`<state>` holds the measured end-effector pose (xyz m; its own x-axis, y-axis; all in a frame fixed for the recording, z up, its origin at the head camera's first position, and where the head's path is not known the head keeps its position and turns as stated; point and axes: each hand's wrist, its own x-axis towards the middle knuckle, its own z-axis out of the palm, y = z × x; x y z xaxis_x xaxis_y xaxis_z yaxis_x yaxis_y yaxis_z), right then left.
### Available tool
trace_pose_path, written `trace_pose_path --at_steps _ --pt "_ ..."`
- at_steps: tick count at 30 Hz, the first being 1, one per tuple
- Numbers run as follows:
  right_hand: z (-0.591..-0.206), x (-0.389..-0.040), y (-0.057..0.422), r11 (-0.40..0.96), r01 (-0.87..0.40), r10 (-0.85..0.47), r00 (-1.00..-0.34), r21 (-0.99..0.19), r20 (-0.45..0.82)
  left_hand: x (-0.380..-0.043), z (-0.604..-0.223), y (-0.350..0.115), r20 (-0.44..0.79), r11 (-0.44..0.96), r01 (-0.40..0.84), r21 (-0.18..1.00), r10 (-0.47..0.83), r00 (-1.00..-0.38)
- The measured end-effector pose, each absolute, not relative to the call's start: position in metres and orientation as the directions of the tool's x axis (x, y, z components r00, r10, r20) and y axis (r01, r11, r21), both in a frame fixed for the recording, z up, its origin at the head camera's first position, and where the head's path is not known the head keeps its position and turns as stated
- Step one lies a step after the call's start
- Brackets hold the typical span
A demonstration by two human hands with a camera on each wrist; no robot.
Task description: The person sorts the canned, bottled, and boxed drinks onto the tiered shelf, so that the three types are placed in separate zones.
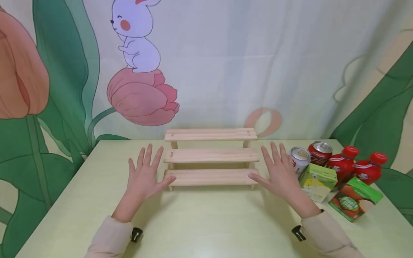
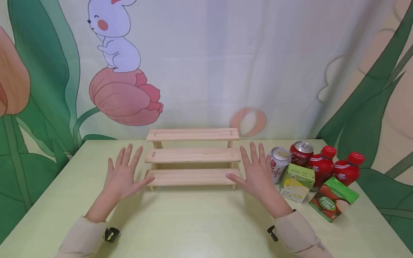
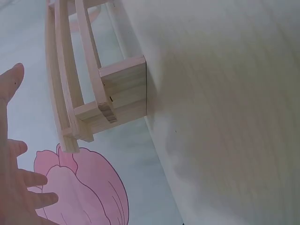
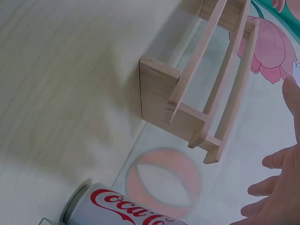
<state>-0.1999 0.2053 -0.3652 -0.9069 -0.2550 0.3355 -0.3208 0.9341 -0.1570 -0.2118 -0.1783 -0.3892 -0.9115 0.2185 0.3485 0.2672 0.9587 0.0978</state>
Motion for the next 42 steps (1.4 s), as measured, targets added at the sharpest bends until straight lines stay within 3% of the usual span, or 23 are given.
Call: trace_pose_path --at_steps 14,21,30,42 --pt "-0.354 -0.175 0.232 0.912 -0.363 -0.269 -0.883 -0.194 0.386 -0.207 -0.396 -0.181 0.351 0.915 0.342 0.216 0.254 -0.901" --pt "-0.352 -0.168 0.253 0.89 -0.373 -0.227 -0.86 -0.261 0.457 -0.213 -0.402 -0.181 0.306 0.871 0.362 0.331 0.263 -0.915" --pt "-0.346 -0.154 0.271 0.912 -0.285 -0.133 -0.886 -0.294 0.445 -0.219 -0.404 -0.181 0.227 0.822 0.349 0.451 0.273 -0.935" --pt "-0.349 -0.143 0.299 0.882 -0.185 0.015 -0.908 -0.434 0.418 -0.221 -0.407 -0.178 0.156 0.773 0.346 0.532 0.312 -0.937"
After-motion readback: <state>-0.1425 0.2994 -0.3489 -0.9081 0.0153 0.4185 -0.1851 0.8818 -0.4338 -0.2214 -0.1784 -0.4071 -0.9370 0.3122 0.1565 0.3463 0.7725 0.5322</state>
